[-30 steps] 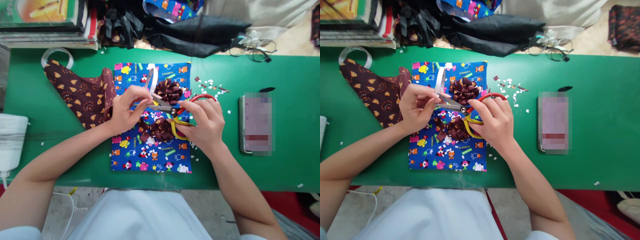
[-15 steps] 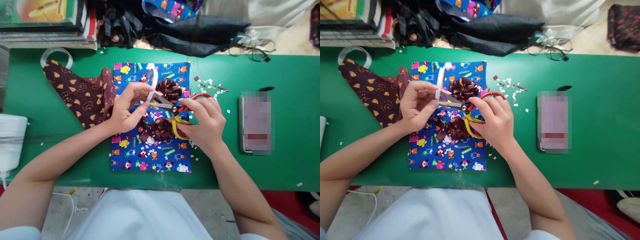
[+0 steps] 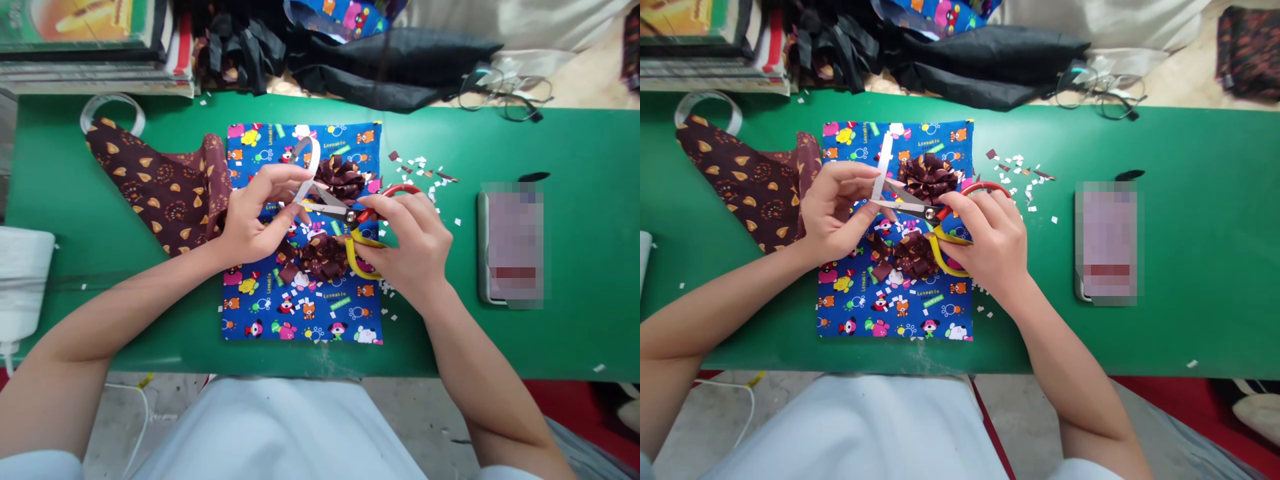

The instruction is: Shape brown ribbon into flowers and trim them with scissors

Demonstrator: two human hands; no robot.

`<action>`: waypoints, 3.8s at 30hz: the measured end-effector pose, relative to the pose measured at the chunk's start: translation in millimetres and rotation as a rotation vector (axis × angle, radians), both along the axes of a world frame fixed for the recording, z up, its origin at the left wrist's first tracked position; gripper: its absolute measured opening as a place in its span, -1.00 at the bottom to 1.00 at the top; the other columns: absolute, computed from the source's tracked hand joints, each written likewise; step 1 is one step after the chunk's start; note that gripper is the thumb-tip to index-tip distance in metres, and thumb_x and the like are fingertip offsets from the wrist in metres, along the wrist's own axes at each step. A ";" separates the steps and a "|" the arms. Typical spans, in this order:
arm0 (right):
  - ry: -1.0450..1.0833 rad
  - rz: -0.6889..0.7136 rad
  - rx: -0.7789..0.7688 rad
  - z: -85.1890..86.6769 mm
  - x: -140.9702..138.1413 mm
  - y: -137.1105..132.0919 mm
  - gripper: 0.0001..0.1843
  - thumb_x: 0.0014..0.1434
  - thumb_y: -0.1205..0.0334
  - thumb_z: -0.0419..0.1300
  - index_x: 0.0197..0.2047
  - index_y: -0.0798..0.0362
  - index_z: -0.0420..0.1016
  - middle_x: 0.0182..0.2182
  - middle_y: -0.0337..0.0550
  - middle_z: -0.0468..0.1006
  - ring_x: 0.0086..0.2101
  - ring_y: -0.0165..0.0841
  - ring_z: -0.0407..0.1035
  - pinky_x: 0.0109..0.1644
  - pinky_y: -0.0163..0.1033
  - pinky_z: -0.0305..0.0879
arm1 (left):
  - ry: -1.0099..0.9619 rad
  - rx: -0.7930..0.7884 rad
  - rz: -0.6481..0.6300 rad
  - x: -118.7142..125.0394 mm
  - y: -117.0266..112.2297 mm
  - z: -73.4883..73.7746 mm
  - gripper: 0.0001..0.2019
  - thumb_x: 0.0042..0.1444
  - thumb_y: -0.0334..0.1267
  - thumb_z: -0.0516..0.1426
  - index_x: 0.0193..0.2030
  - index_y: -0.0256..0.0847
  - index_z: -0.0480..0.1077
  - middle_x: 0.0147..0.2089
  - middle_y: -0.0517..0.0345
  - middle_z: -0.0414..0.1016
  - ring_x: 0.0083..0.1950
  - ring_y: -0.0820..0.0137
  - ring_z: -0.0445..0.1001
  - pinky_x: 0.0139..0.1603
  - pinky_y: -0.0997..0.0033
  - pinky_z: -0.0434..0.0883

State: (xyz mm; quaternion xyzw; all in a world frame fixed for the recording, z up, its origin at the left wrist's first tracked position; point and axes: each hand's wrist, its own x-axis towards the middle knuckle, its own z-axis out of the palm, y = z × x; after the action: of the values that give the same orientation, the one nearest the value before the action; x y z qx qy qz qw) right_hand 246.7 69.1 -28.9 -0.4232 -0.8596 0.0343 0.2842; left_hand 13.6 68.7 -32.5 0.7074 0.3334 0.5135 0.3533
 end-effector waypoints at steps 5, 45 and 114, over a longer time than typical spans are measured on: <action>-0.002 0.004 -0.011 0.2 -0.3 0.0 -0.59 0.12 0.15 0.23 0.06 -0.06 0.38 -0.31 -0.14 0.45 -0.29 -0.26 0.34 -0.20 -0.13 0.35 | -0.037 0.043 -0.031 -0.2 0.7 0.0 -0.64 0.19 -0.43 0.09 0.10 -0.03 0.27 -0.11 0.22 0.55 -0.34 0.48 0.58 -0.35 0.43 0.57; -0.121 -0.044 0.081 0.7 2.8 -3.0 -0.72 0.18 0.16 0.19 -0.02 -0.06 0.47 -0.45 -0.21 0.50 -0.39 -0.35 0.40 -0.39 -0.27 0.25 | 0.074 0.015 0.051 -2.7 -1.6 -2.2 -0.78 0.25 -0.28 0.07 0.04 -0.06 0.29 -0.17 0.19 0.50 -0.36 0.50 0.57 -0.37 0.48 0.52; -0.050 -0.386 0.036 -16.1 16.8 10.4 -0.67 0.15 0.06 0.16 -0.04 0.00 0.41 -0.34 -0.02 0.47 -0.38 -0.21 0.34 -0.42 -0.17 0.21 | 0.689 0.303 -0.130 0.2 -1.6 5.0 -0.78 -0.19 -0.44 0.00 -0.32 -0.20 0.25 -0.50 0.17 0.26 -0.43 0.36 0.25 -0.43 0.28 0.21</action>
State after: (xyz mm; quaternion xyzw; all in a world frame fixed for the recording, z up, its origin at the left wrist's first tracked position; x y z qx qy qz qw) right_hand 263.5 79.5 -45.0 -0.5757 -0.7699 -0.0467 0.2715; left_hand 13.8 67.1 -27.5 0.9023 0.3075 0.2658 0.1438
